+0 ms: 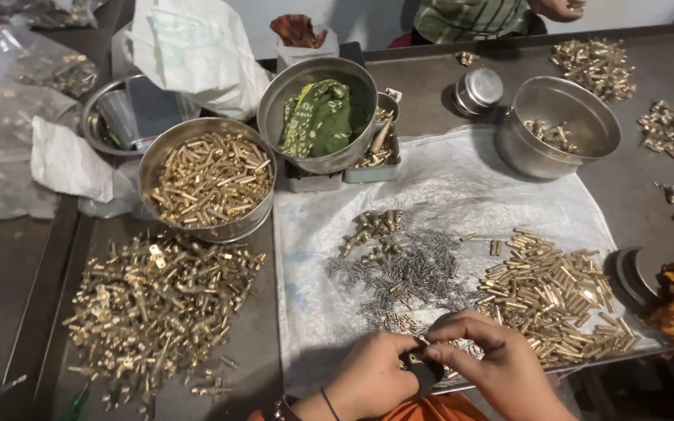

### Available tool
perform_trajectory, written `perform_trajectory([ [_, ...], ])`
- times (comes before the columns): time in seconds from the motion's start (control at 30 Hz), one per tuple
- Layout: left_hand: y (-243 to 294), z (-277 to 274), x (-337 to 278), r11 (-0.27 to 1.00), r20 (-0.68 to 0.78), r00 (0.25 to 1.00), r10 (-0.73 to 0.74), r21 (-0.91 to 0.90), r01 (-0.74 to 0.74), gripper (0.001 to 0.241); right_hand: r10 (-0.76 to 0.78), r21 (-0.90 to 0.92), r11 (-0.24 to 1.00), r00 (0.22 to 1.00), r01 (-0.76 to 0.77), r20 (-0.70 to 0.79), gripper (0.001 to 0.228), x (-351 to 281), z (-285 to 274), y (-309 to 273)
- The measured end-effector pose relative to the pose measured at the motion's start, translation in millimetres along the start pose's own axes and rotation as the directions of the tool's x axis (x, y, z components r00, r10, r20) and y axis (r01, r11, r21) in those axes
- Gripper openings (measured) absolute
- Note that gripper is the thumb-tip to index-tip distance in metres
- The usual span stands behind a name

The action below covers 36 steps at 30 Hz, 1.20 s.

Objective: The recorder is sorting and assembling small metal components at a workbench, placing metal pins and sleeves into brackets.

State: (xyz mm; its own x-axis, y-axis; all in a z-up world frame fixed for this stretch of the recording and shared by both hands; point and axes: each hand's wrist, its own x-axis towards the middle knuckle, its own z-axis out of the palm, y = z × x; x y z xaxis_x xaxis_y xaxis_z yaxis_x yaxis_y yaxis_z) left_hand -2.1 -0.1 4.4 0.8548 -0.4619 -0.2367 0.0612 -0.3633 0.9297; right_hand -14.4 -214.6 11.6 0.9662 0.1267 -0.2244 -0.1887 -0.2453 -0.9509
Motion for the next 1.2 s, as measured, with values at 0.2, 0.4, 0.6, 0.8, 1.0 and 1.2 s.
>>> perform_trajectory([
  [0.2, -19, 18, -10, 0.993, -0.008, 1.000, 0.026, -0.113, -0.026, 0.019, -0.066, -0.085, 0.994, 0.993, 0.074, 0.098, 0.010, -3, -1, 0],
  [0.4, -55, 22, -13, 0.722, 0.216, 0.976, -0.022, -0.672, 0.165, 0.022, -0.315, -0.159, 0.928, 0.938, 0.337, 0.147, 0.015, -12, 12, 4],
  [0.6, -59, -24, 7, 0.705, 0.145, 0.989, 0.012, -0.703, 0.094, 0.021, -0.034, -0.048, 0.998, 0.995, 0.029, -0.096, 0.026, 22, -6, 17],
  [0.8, -33, -89, 16, 0.664, 0.053, 0.974, -0.220, -0.723, 0.190, 0.032, 0.066, -0.411, 0.897, 0.969, -0.163, -0.239, 0.024, 41, -4, 118],
  [1.0, -21, -114, 23, 0.743, 0.105, 0.983, -0.153, -0.644, 0.184, 0.040, -0.092, -0.679, 0.723, 0.956, -0.127, -0.278, 0.022, 56, 36, 92],
  [1.2, -32, -90, 20, 0.602, 0.124, 0.946, -0.298, -0.745, 0.287, 0.047, -0.214, -0.808, 0.583, 0.945, -0.078, -0.246, 0.023, 62, 56, 92],
])
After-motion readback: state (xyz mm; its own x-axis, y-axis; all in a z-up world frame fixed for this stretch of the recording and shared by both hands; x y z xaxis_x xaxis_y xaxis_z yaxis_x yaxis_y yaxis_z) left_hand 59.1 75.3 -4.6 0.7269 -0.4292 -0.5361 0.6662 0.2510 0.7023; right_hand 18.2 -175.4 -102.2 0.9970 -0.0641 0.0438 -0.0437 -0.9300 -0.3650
